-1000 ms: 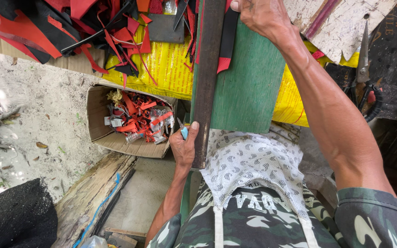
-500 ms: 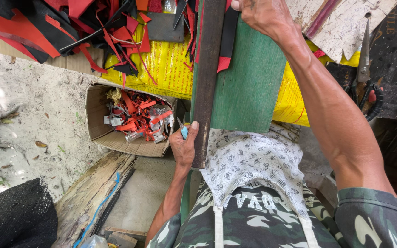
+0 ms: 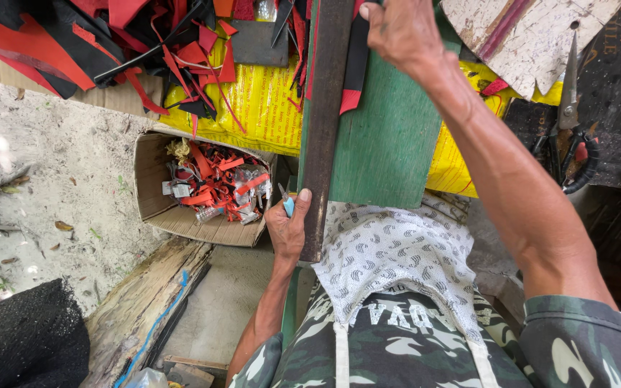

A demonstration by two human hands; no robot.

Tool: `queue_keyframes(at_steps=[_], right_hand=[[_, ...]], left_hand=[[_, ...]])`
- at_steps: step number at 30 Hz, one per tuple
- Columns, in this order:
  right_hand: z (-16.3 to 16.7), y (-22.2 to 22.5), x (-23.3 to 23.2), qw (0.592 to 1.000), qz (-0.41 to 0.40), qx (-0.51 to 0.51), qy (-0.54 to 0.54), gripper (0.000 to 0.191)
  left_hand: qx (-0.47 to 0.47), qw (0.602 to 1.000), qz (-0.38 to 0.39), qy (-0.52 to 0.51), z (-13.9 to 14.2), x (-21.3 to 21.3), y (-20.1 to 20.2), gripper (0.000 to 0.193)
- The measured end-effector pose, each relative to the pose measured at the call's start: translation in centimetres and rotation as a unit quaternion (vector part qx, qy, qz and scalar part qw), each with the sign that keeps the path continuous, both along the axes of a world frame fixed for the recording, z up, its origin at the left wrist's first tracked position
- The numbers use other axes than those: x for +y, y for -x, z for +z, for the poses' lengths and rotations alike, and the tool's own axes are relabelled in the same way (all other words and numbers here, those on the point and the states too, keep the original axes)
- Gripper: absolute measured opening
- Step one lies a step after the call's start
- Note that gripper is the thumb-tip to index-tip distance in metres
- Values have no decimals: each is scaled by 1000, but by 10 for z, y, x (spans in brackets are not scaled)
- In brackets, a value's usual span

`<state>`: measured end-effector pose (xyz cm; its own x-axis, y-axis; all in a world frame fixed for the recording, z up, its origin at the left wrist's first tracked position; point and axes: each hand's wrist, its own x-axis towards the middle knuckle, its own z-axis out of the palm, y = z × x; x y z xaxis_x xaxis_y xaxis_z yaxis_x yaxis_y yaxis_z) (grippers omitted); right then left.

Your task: The person uses a utility knife and a metal ruler to trim red and black material pieces on a green cutting board. They repeatedly align the ruler, cut along its edge, and set the trimmed pieces aside. Scissors are also used briefly to trim edges.

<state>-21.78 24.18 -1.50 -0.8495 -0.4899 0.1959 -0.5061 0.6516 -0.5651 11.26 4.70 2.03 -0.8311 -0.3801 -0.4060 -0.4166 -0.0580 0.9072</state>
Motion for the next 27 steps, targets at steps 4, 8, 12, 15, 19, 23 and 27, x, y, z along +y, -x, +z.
queue_keyframes(at_steps=[4,8,12,15,19,23,27], right_hand=[[21,-17,-19,998,43,33,-27,46],[46,-36,-26,996,53,67,-33,56],[69,-41,-28,992,76,8,-96,87],[79,-45,-34,988,71,-30,-137,118],[83,-44,-36,984,76,-46,-155,129],[77,-36,-27,990,99,-20,-103,130],[62,-38,-16,992,106,53,-49,113]], left_hand=[[2,1000,-2,-8,-1,-1,0,52],[10,1000,-6,-3,-4,-2,0,52],[11,1000,-7,-15,-5,-4,-2,51],[5,1000,-13,-9,-6,-6,-2,53],[-9,1000,-20,-16,-7,-8,1,53],[-29,999,-33,-14,-5,-11,5,53],[-33,998,-45,7,-1,-12,8,54]])
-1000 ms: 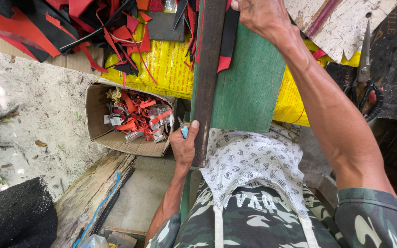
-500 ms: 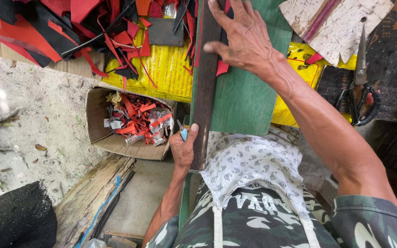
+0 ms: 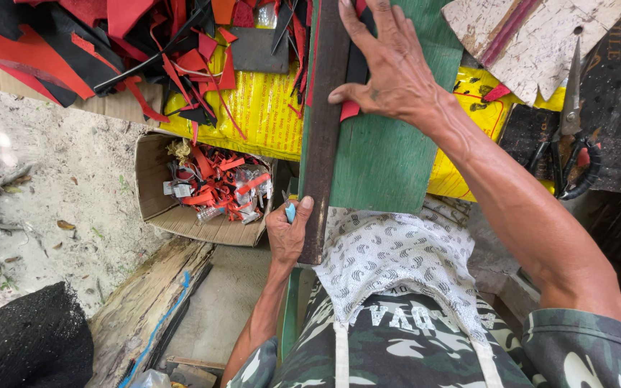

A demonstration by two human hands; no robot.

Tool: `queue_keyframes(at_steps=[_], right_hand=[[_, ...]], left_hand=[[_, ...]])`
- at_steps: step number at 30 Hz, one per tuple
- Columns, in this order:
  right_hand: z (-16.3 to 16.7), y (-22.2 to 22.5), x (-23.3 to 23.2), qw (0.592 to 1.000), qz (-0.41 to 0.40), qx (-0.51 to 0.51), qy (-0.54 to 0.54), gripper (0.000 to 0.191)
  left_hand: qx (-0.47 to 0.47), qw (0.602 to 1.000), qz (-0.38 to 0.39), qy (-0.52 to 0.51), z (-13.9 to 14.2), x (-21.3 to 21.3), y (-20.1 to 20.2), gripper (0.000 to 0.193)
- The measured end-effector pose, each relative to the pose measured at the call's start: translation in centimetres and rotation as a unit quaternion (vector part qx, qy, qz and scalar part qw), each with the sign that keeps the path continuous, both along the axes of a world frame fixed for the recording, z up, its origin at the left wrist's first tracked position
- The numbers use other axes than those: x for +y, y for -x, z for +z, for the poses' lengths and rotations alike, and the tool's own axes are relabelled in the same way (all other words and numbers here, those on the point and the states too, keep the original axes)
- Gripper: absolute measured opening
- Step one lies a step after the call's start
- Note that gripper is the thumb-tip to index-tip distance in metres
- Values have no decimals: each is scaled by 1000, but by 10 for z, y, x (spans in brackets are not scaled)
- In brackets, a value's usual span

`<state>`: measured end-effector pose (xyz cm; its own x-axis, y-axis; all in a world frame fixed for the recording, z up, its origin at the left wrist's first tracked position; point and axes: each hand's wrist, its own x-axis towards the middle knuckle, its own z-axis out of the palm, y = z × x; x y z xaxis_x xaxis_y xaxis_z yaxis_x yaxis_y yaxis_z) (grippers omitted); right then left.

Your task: The person uses a utility knife and a metal ruler to trim red and black material pieces on a green cutting board. They repeatedly align the ruler, cut along its edge, and set the trimmed pieces aside. Scissors are also used briefly to trim edges.

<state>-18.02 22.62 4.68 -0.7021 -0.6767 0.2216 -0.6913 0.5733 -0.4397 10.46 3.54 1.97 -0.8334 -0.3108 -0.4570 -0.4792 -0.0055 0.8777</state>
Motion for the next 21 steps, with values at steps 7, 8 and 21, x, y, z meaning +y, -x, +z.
queue_keyframes(at_steps=[7,8,21], right_hand=[[-34,-1,1,963,-192,-57,179,32],[-38,7,0,962,-202,-72,172,21],[-64,38,-2,966,-194,-21,169,14]], left_hand=[[-7,1000,6,19,4,2,2,52],[-6,1000,8,18,4,3,1,51],[1,1000,12,10,0,1,-1,53]])
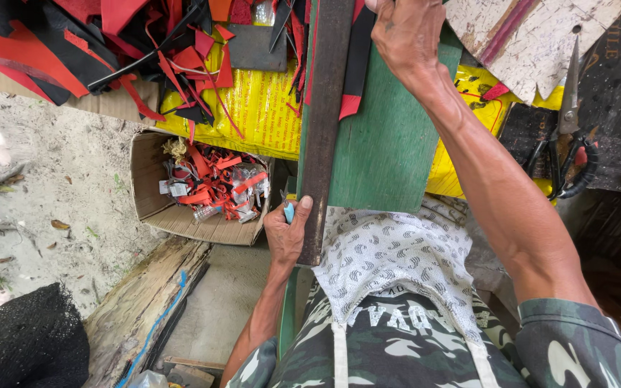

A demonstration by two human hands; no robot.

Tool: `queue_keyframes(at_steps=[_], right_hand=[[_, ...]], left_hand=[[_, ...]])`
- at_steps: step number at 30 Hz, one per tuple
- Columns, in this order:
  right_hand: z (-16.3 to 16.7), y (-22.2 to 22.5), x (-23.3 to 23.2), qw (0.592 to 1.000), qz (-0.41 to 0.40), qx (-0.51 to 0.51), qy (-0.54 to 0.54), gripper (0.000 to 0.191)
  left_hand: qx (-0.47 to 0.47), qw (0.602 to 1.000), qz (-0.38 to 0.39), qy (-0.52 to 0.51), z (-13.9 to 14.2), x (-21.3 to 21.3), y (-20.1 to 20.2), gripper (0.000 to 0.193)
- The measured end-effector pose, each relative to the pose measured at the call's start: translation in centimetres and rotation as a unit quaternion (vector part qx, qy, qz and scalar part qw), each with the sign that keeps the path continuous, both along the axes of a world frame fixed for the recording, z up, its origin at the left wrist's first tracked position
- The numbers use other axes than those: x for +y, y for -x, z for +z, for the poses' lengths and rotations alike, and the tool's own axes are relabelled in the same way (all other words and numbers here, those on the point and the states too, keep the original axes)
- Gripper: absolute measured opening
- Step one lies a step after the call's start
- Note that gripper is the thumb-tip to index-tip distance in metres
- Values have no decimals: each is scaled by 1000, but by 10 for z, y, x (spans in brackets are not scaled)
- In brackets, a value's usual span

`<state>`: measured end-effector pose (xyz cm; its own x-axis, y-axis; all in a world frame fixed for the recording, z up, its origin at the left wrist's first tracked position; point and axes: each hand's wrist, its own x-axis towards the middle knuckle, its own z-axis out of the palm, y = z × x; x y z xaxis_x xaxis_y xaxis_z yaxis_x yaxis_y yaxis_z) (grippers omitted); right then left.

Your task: The person uses a utility knife and a metal ruler to trim red and black material pieces on a green cutting board. They repeatedly align the ruler, cut along its edge, and set the trimmed pieces aside. Scissors are also used briefly to trim edges.

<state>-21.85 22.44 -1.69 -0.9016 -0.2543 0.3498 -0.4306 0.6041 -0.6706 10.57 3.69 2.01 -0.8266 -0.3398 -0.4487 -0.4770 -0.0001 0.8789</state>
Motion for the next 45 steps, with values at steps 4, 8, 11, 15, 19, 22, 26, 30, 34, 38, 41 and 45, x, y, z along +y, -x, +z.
queue_keyframes(at_steps=[4,8,11,15,19,22,26,30,34,38,41,45], right_hand=[[-2,1,-1,1000,-5,-8,-3,15],[-4,1,0,1000,-2,0,2,15],[-1,0,0,1000,2,5,-6,16],[12,-6,-7,998,-3,5,-62,6],[36,-24,-15,986,81,123,-76,39],[55,-32,-16,974,122,26,-190,45],[70,-39,-22,961,163,-23,-222,113],[74,-41,-30,947,150,-92,-271,123],[74,-41,-26,955,143,-63,-254,120],[77,-38,-22,948,146,-76,-271,121],[80,-33,-23,941,151,-103,-286,123],[87,-25,-24,938,156,-120,-286,125]], left_hand=[[-10,1000,2,-5,4,0,2,50],[-15,1000,7,-5,3,-1,2,50],[-12,1000,3,0,0,0,0,51],[-8,1000,9,-12,-5,0,-3,53],[-12,1000,13,-16,-12,-1,-6,53],[-9,1000,7,-7,-17,-1,-7,56],[-18,999,-3,-31,-8,-3,-4,53],[-102,994,1,32,19,-25,18,46],[-5,999,37,-12,48,-45,62,40],[88,996,-16,-23,59,-40,120,40],[134,990,-38,5,55,-28,166,31],[170,985,-22,-28,44,-17,217,32]])
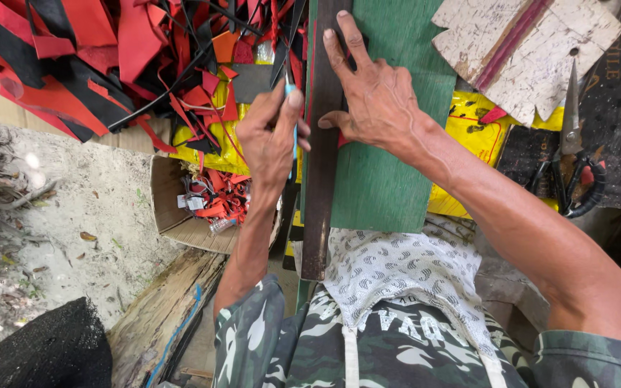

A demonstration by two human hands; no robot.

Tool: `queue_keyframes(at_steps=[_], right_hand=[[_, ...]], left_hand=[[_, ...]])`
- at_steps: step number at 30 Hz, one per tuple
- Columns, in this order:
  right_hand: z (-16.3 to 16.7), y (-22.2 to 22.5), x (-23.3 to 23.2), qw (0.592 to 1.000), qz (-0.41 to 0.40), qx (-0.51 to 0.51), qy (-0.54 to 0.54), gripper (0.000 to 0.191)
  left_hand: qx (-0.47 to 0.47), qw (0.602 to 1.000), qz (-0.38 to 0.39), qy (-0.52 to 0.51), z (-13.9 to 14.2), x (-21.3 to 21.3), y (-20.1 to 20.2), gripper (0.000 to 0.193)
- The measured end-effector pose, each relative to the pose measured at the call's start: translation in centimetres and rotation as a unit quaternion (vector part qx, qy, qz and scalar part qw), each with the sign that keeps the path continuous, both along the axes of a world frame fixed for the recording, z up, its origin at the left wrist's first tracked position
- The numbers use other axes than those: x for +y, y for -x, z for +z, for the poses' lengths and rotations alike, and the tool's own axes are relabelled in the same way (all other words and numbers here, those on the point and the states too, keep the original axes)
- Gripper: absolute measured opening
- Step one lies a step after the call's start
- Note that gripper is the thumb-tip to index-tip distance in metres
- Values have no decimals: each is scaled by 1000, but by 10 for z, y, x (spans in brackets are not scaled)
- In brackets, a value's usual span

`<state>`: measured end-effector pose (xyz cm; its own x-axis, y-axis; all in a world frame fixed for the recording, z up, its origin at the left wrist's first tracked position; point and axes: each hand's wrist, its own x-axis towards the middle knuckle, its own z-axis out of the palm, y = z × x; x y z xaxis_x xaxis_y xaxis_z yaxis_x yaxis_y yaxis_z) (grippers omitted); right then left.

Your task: The person uses a utility knife and a metal ruler to trim red and black material pieces on a green cutting board. They repeatedly align the ruler, cut along its edge, and set the trimmed pieces aside. Scissors are also used briefly to trim edges.

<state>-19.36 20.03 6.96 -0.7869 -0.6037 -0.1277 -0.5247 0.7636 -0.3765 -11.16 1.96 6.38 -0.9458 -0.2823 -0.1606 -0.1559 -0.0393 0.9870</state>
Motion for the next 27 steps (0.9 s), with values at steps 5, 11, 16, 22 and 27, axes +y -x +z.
queue_keyframes(at_steps=[5,11,16,22,27], right_hand=[[5,7,4,1000,8,-9,1,121],[5,11,7,1000,13,-18,2,120],[2,12,7,1000,14,-12,-6,122],[1,13,9,1000,18,-17,-1,125],[-2,13,10,1000,23,-17,1,126]], left_hand=[[-8,999,-8,-42,-17,10,38,35],[-41,998,-7,41,-23,18,58,32],[-41,992,-32,117,-16,18,69,28],[-44,989,-46,135,-9,17,74,27],[-36,988,-55,142,-2,17,77,27]])
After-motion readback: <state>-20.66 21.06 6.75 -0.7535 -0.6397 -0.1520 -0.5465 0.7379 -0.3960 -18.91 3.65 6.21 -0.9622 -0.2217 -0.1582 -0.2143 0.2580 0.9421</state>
